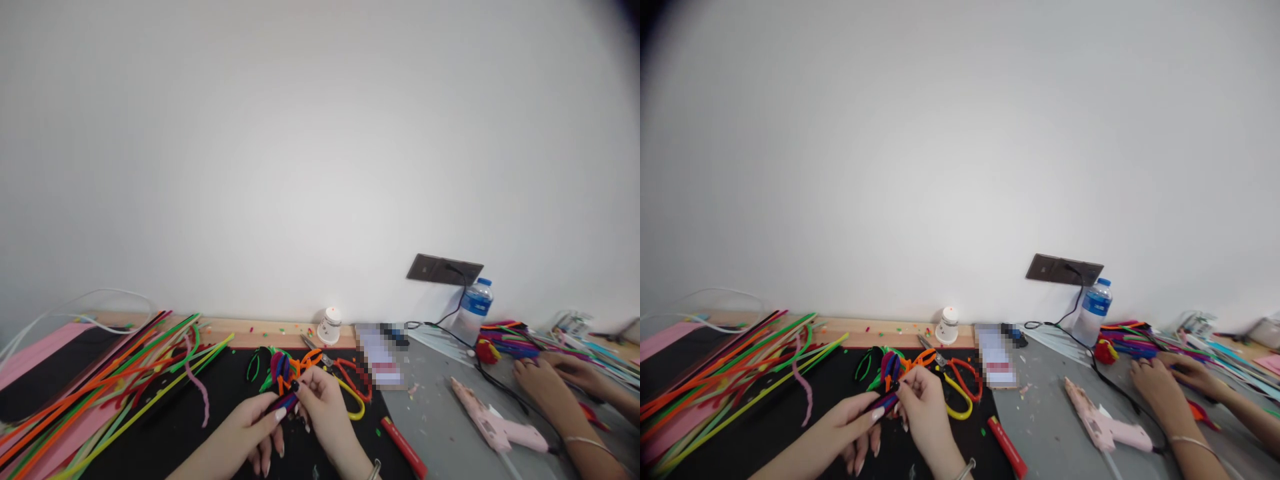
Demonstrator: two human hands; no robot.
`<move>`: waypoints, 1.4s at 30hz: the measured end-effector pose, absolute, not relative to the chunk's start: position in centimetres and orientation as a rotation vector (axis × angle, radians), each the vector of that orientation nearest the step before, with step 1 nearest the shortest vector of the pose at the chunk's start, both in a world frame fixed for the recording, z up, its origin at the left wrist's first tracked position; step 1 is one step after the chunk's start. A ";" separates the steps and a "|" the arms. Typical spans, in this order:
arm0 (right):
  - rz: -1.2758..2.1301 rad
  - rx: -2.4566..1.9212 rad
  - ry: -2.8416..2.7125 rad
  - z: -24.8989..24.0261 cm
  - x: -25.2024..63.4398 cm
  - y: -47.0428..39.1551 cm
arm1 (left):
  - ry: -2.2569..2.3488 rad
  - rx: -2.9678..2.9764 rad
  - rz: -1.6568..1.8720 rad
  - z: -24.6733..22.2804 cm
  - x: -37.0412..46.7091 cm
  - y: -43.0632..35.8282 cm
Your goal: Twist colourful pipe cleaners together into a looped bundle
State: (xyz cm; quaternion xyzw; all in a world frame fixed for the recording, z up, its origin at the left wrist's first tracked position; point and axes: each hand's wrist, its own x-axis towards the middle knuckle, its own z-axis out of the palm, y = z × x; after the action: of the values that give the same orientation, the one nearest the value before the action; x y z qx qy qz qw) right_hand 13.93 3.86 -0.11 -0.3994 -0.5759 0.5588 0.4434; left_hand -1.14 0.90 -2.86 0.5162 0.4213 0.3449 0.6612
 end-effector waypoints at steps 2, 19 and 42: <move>1.315 -0.996 -1.360 -0.1 13.9 4.0 | 0.989 1.154 0.842 -2.9 -1.2 1.2; 1.289 -1.041 -1.321 -0.1 13.7 3.6 | 1.129 1.282 1.005 -2.7 -1.1 1.1; 1.216 -1.079 -1.666 -0.3 13.4 3.1 | 1.104 1.665 0.821 -1.6 -1.0 0.4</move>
State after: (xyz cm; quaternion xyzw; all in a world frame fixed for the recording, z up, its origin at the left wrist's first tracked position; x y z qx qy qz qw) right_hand 13.37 3.05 -0.28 -0.4258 -0.6573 0.4797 0.3957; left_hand -1.01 0.37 -1.57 0.6798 0.4508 0.3352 0.4715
